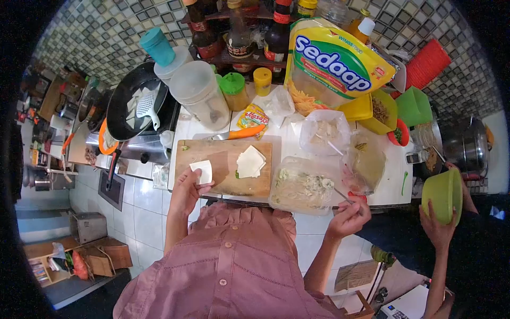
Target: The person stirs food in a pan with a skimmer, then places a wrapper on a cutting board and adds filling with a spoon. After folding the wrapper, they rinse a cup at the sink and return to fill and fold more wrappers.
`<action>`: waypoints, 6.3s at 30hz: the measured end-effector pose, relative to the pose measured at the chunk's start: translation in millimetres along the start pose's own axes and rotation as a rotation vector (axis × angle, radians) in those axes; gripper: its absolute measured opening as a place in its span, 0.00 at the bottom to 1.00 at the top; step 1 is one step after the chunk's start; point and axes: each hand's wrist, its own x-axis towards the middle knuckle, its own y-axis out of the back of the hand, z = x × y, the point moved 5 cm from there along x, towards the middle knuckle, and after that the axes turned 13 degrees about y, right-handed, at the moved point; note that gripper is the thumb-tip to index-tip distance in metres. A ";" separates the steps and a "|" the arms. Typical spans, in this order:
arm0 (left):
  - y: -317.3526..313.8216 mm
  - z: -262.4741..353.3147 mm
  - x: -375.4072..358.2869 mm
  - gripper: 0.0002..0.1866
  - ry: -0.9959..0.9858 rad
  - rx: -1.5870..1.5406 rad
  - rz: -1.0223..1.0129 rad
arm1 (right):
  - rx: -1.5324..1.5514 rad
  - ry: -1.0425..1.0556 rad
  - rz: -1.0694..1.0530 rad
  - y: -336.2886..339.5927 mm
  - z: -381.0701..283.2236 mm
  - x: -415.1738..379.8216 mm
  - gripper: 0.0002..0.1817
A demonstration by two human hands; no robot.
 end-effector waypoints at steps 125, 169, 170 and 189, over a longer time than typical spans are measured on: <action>-163.2 -51.5 21.3 0.15 -0.289 1.036 -0.451 | 0.623 -1.056 0.570 4.5 14.4 -45.1 0.13; -172.2 -86.6 14.9 0.21 0.383 0.155 -0.658 | 0.933 -1.213 0.759 32.6 25.5 -87.4 0.13; -172.5 -86.1 14.8 0.21 0.383 0.155 -0.658 | 0.933 -1.213 0.758 32.3 26.9 -87.2 0.13; -162.4 -73.9 18.7 0.14 0.276 0.238 -0.583 | 0.570 -0.892 0.660 42.6 16.6 -53.9 0.14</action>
